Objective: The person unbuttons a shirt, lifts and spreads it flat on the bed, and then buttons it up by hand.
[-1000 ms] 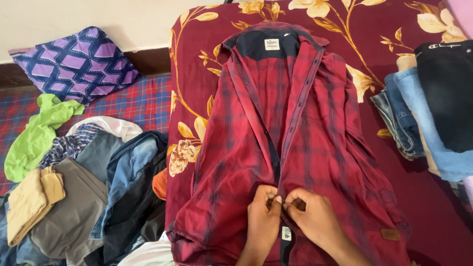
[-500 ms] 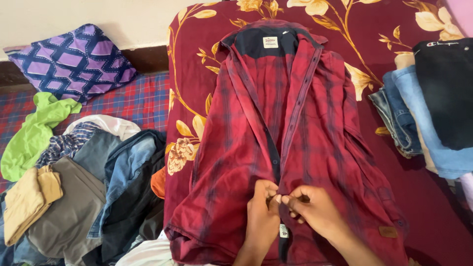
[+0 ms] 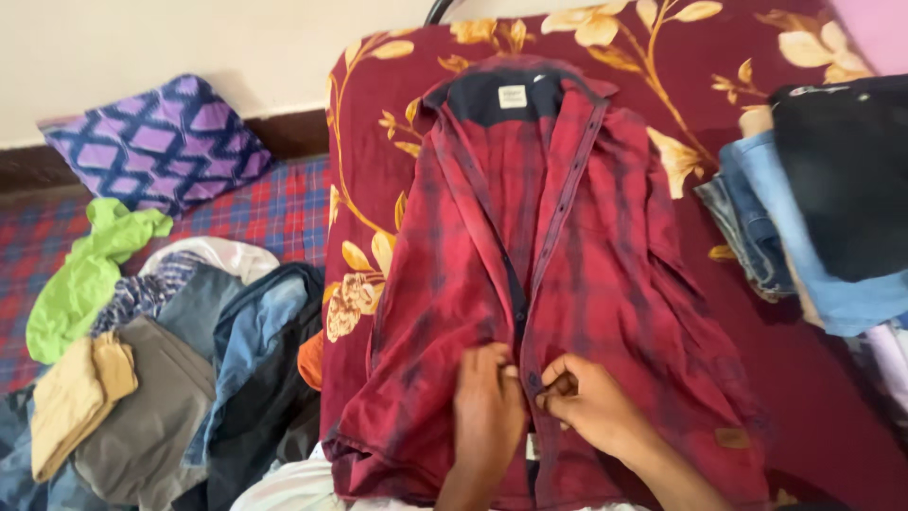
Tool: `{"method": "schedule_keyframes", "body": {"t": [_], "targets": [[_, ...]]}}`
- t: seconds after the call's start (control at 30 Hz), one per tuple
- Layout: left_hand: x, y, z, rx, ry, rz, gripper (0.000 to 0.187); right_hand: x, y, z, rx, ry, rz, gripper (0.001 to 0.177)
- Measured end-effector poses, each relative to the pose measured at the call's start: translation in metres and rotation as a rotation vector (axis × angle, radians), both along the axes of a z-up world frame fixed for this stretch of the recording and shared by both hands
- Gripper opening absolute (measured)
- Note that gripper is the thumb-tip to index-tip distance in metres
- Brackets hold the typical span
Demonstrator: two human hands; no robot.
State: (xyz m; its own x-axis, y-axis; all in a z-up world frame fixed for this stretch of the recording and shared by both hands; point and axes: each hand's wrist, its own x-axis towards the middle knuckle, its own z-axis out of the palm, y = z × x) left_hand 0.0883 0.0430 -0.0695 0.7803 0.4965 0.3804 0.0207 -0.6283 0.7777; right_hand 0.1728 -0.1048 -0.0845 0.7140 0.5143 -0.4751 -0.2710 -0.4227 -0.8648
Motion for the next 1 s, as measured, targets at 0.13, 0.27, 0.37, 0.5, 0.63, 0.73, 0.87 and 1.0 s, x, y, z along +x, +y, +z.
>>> {"method": "schedule_keyframes", "body": {"t": [0.13,0.27,0.37,0.5,0.63,0.73,0.87,1.0], "targets": [[-0.013,0.037,0.044,0.835,0.003,0.377,0.049,0.001,-0.001,0.016,0.07,-0.21,0.009,0.011],[-0.04,0.062,0.052,0.541,0.443,0.188,0.022,-0.009,0.001,0.055,-0.093,-0.333,-0.044,0.017],[-0.06,0.067,0.045,0.434,0.567,0.133,0.01,-0.005,-0.014,0.083,-0.092,-0.259,0.019,0.019],[-0.091,0.075,0.028,0.514,0.271,0.026,0.044,-0.006,-0.033,0.086,-0.108,-0.036,0.355,0.023],[-0.099,0.085,-0.009,0.484,0.675,0.087,0.069,-0.017,-0.027,0.073,-0.179,-0.063,0.421,0.024],[-0.106,0.108,-0.039,0.641,0.322,0.061,0.027,-0.016,-0.035,0.087,-0.196,-0.144,0.483,0.026],[-0.111,0.108,-0.046,0.586,0.535,0.006,0.021,-0.008,-0.055,0.113,-0.227,0.012,0.627,0.028],[-0.105,0.078,-0.017,0.508,0.662,-0.124,0.015,-0.022,-0.044,0.101,-0.37,0.006,0.708,0.025]]}}
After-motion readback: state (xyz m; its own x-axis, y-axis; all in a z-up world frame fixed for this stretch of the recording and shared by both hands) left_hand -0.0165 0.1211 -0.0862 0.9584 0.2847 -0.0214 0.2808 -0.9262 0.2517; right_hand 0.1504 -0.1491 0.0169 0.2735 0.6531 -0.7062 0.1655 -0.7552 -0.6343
